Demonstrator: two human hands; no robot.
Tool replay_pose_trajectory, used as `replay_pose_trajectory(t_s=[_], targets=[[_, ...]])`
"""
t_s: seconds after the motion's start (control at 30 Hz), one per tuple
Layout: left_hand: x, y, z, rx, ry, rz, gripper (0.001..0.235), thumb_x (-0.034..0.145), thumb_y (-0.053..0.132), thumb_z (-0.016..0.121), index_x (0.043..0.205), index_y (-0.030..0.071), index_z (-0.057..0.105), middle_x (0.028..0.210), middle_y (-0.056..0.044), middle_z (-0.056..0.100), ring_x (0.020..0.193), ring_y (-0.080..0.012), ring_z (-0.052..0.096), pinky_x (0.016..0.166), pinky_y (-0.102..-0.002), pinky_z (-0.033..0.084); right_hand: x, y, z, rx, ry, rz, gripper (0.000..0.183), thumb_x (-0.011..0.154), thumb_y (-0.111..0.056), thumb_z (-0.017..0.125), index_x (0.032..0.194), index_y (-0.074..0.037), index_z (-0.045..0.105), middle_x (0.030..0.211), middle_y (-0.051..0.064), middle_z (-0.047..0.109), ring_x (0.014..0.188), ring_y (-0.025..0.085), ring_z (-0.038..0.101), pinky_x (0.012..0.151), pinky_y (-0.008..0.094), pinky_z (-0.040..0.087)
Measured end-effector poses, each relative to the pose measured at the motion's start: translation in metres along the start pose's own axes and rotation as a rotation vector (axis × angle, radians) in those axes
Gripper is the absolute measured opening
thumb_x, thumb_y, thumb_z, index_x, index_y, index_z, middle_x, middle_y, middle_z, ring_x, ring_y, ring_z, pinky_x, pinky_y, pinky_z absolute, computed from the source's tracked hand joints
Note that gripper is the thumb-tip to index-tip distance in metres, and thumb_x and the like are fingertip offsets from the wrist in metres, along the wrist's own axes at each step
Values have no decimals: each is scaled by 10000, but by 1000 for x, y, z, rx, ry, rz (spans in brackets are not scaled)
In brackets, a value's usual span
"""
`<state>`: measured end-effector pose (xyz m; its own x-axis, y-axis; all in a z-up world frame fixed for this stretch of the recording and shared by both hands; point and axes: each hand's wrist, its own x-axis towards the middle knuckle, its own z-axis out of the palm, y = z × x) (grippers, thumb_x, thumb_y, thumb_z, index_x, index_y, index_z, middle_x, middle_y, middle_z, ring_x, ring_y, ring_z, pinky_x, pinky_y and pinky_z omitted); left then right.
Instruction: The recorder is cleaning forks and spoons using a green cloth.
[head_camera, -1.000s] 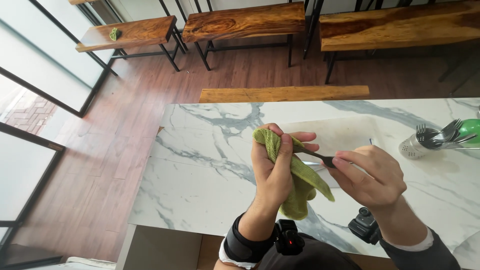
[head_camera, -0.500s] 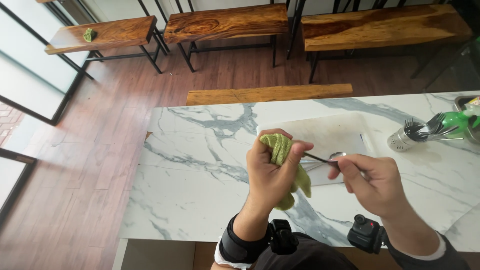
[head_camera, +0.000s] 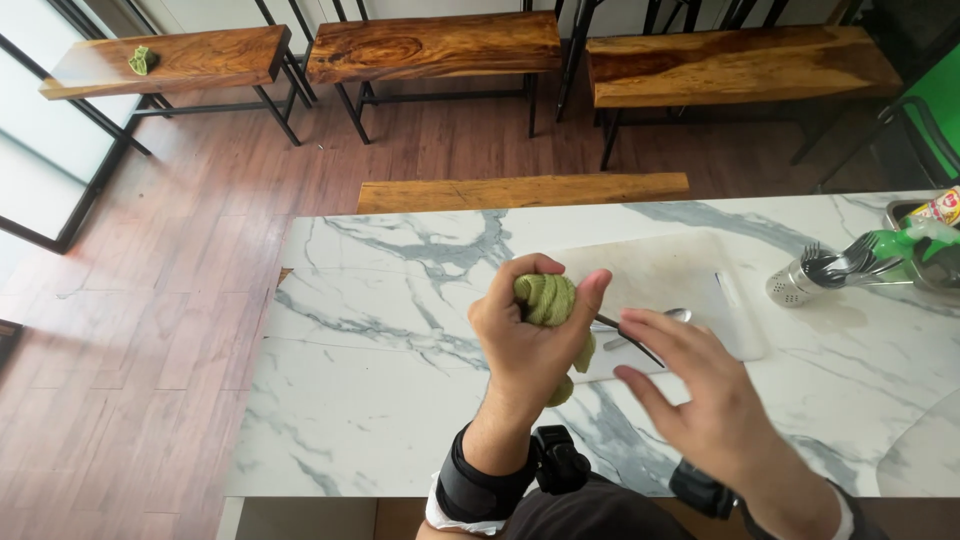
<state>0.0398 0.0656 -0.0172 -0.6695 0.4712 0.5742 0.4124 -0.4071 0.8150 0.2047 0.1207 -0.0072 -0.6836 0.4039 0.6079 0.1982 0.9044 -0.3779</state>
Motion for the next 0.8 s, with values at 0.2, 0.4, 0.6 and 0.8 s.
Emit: replay_pose_trajectory(t_s=[0.2, 0.4, 0.6, 0.8], targets=[[3, 12, -5, 75, -120, 65, 264, 897, 146, 850, 975, 55, 615, 686, 13, 643, 600, -36, 621, 552, -204, 513, -6, 12, 37, 7, -154, 130, 199, 886, 22, 626, 1068, -12, 552, 962, 164, 635, 847, 372, 644, 723, 453, 496], [15, 6, -18, 99, -190, -29, 158, 894, 115, 799, 927, 74, 651, 645, 22, 677, 586, -45, 700, 535, -204, 555, -3, 15, 45, 283, -320, 254, 148, 856, -20, 589, 1003, -1, 587, 820, 166, 669, 678, 347, 675, 598, 430, 504], [20, 2, -19, 106, -78, 31, 139, 866, 49, 802, 912, 61, 672, 646, 17, 643, 580, -38, 629, 554, -209, 515, -11, 28, 34, 239, -317, 283, 91, 841, -52, 601, 921, -21, 632, 741, 130, 681, 638, 304, 685, 580, 387, 521], [28, -12, -28, -57, 159, -31, 167, 904, 49, 800, 970, 27, 648, 802, 8, 661, 698, -39, 588, 623, -205, 491, -28, 59, 10, 378, -366, 447, 94, 865, -36, 581, 916, -20, 659, 648, 91, 634, 539, 215, 579, 539, 325, 474]])
